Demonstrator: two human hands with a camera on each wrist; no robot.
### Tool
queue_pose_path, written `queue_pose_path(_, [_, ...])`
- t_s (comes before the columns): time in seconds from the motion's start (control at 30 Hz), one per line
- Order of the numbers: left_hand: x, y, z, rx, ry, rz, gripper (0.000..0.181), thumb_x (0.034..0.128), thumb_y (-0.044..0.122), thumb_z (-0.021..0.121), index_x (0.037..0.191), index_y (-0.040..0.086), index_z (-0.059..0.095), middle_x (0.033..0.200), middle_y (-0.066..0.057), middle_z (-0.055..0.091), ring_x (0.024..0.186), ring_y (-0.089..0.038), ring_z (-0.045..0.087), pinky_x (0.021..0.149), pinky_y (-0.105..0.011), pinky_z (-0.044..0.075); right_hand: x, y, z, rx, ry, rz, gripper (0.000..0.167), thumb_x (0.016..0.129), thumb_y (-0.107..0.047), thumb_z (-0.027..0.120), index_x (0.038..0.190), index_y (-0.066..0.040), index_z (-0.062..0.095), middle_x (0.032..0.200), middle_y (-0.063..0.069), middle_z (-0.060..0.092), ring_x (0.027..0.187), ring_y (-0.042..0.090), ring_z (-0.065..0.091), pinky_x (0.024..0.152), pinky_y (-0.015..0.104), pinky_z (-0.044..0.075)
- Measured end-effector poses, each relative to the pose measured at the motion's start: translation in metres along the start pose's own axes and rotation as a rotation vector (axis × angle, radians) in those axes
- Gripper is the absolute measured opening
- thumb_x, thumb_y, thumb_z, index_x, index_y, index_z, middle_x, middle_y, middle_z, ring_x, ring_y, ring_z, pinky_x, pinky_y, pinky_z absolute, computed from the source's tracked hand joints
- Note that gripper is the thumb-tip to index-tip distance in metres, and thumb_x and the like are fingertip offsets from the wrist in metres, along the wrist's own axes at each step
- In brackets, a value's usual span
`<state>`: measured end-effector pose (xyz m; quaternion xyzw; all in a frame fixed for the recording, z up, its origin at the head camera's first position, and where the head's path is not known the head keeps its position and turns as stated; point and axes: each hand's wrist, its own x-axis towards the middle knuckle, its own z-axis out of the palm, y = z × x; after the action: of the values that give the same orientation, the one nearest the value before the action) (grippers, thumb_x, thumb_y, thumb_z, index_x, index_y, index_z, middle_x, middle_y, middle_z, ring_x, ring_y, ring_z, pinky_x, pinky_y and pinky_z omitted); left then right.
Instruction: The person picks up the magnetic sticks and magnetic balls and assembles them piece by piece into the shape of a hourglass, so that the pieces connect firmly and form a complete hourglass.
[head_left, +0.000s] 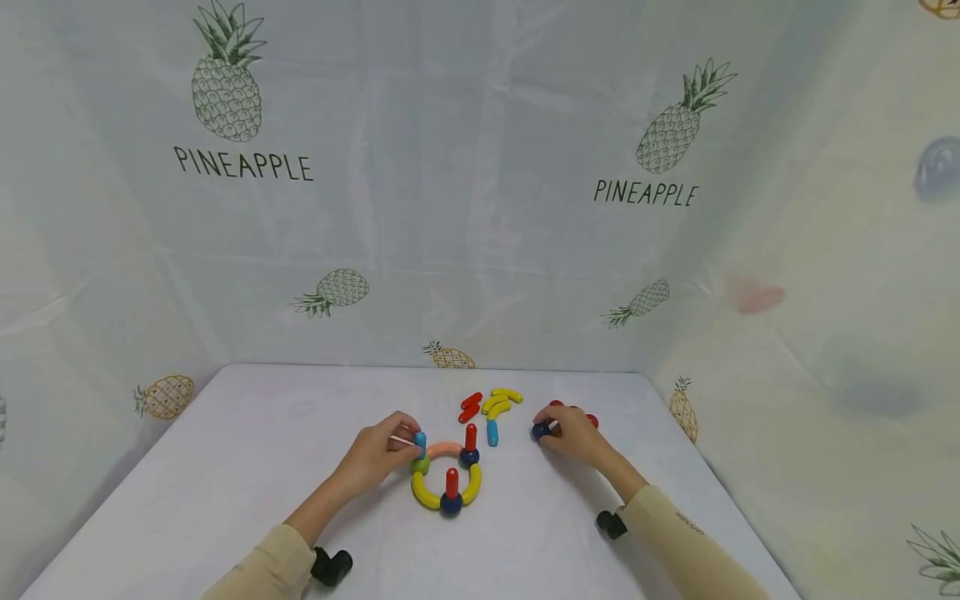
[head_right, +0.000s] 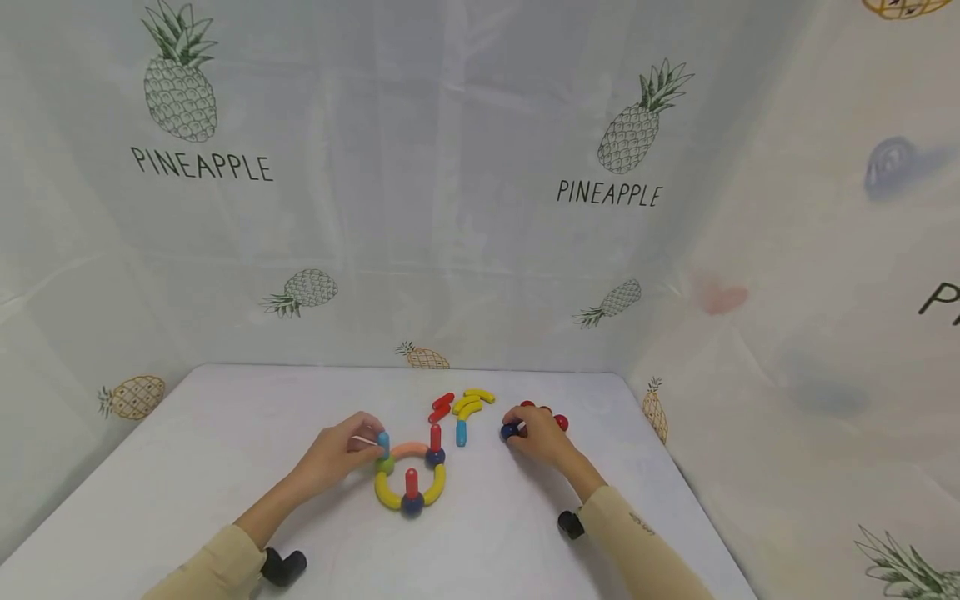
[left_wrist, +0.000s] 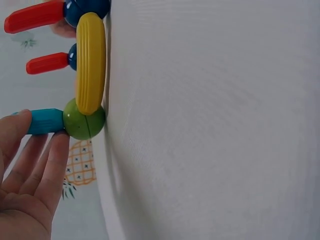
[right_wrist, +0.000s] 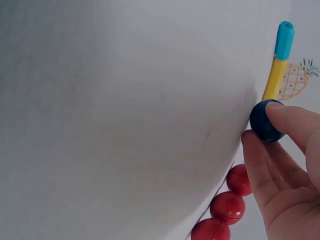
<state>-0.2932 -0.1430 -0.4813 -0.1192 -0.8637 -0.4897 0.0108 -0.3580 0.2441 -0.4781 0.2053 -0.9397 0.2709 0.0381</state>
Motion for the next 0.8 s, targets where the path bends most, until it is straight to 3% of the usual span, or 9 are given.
queue_pose_path(0.2, [-0.001, 0.001, 0.001, 0.029, 0.015, 0.038, 0.022, 0.098, 0.013, 0.078, 0.114, 0.022, 0.066, 0.108, 0.006, 0.071, 0.104, -0.014, 0.071, 0.089, -0.033, 0.062, 0.002, -0.015, 0.0, 0.029, 0.01, -0.031, 0.031, 0.092, -0.006, 0.083, 0.122, -0.007, 0.074, 0.116, 0.005, 0.075, 0.094, 0.017, 0.071, 0.087, 0.034, 0.063])
queue_pose_path(0.4, [-0.003, 0.003, 0.0, 0.025, 0.028, 0.048, 0.023, 0.0976, 0.012, 0.078, 0.115, 0.022, 0.066, 0.107, 0.007, 0.072, 0.105, -0.015, 0.071, 0.09, -0.032, 0.062, 0.005, -0.049, -0.002, 0.14, 0.037, -0.071, 0.034, 0.095, -0.013, 0.082, 0.128, -0.009, 0.073, 0.121, 0.003, 0.074, 0.097, 0.016, 0.071, 0.085, 0.028, 0.062])
queue_pose_path(0.6, [-0.005, 0.005, -0.001, 0.021, 0.039, 0.058, 0.021, 0.098, 0.015, 0.078, 0.114, 0.023, 0.067, 0.105, 0.008, 0.072, 0.102, -0.013, 0.071, 0.091, -0.032, 0.061, 0.005, -0.081, 0.002, 0.212, 0.071, -0.12, 0.033, 0.096, -0.015, 0.081, 0.128, -0.013, 0.073, 0.119, 0.001, 0.075, 0.099, 0.017, 0.073, 0.085, 0.029, 0.063])
queue_pose_path(0.8, [-0.005, 0.007, 0.0, 0.014, 0.064, 0.056, 0.021, 0.0969, 0.015, 0.08, 0.112, 0.024, 0.068, 0.104, 0.009, 0.072, 0.103, -0.013, 0.071, 0.092, -0.034, 0.062, 0.007, -0.098, 0.013, 0.269, 0.094, -0.154, 0.033, 0.098, -0.016, 0.079, 0.129, -0.012, 0.072, 0.12, 0.001, 0.074, 0.102, 0.018, 0.074, 0.088, 0.029, 0.062])
